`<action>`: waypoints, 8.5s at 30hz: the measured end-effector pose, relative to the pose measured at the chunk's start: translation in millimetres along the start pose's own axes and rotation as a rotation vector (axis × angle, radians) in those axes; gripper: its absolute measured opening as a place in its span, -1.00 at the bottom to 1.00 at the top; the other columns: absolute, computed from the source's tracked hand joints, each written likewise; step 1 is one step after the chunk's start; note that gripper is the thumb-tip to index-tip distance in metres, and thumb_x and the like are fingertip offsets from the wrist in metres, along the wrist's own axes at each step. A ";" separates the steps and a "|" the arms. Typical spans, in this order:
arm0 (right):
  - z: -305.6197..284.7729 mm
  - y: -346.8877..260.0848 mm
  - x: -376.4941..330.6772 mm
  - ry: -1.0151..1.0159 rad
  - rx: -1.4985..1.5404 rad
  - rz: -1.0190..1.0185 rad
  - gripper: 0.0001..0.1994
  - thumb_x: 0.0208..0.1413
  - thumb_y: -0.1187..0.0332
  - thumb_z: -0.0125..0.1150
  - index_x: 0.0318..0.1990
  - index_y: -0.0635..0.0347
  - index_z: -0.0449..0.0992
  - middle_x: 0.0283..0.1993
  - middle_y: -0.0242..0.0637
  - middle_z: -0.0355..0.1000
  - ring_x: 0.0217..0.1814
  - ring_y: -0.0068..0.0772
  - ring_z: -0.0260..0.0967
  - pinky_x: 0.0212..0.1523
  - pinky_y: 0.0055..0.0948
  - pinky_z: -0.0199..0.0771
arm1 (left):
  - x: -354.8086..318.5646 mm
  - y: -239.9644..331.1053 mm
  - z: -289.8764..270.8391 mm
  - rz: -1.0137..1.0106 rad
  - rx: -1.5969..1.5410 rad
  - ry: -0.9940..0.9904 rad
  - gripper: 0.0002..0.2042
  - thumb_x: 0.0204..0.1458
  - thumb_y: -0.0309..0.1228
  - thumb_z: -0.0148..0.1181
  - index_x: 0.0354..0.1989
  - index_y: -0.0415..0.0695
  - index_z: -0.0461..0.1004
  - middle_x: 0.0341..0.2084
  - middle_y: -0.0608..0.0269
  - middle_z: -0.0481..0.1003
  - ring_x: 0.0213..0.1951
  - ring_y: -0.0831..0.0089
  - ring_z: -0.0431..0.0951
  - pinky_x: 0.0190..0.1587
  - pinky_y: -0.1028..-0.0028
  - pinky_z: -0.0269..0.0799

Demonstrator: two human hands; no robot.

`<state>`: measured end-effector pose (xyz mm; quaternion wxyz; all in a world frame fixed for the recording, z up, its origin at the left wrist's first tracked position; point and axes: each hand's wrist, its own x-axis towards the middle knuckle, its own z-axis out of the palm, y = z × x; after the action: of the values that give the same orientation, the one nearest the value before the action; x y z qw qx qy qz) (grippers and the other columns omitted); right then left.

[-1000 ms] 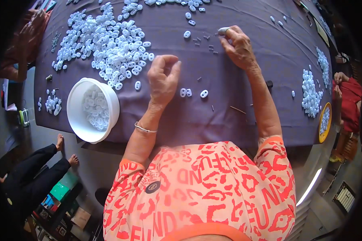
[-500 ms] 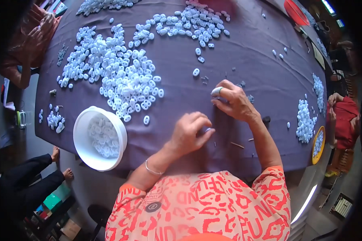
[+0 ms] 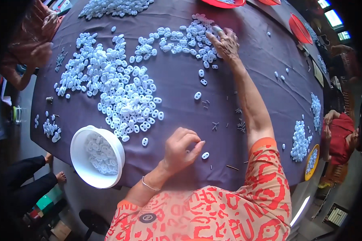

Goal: The person assembles plastic cord lock toggles by inserting springs and fitting the plastic components together by hand.

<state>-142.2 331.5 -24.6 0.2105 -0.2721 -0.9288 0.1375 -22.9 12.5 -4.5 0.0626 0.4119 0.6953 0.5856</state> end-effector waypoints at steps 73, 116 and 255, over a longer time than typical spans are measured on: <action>-100.9 -82.9 -242.9 -0.294 0.125 -0.692 -0.66 -0.03 0.30 0.19 -0.06 0.15 0.40 0.12 -0.24 0.27 0.21 -0.13 0.15 0.13 -0.17 0.13 | 31.0 -48.6 -9.5 -0.025 0.518 0.204 -0.69 -0.08 -0.34 0.14 -0.14 -0.14 0.42 -0.06 0.16 0.40 0.07 0.23 0.32 0.10 0.22 0.09; 7.1 -228.2 -164.0 -0.208 0.270 -0.687 -0.85 -0.08 0.37 0.22 -0.35 0.23 0.49 -0.39 -0.23 0.34 -0.29 -0.19 0.36 -0.29 -0.31 0.39 | -93.8 25.7 2.9 0.072 0.153 -0.050 -0.69 -0.23 -0.47 0.18 -0.21 -0.14 0.42 -0.09 0.19 0.33 0.07 0.20 0.26 0.03 0.24 0.24; -158.1 -116.9 -310.2 -0.343 0.153 -0.449 -0.73 -0.12 0.59 0.19 -0.19 0.33 0.44 0.02 -0.06 0.31 0.08 -0.04 0.27 0.01 -0.27 0.33 | -101.3 17.6 13.1 0.284 0.062 -0.273 -0.92 -0.13 -0.42 0.18 -0.45 -0.08 0.43 -0.45 0.31 0.43 -0.34 0.35 0.45 -0.27 0.37 0.30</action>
<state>116.0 83.8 58.6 0.0955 -0.0157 -0.9748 0.2011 59.5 -43.5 -33.3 0.0603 0.5832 0.6330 0.5055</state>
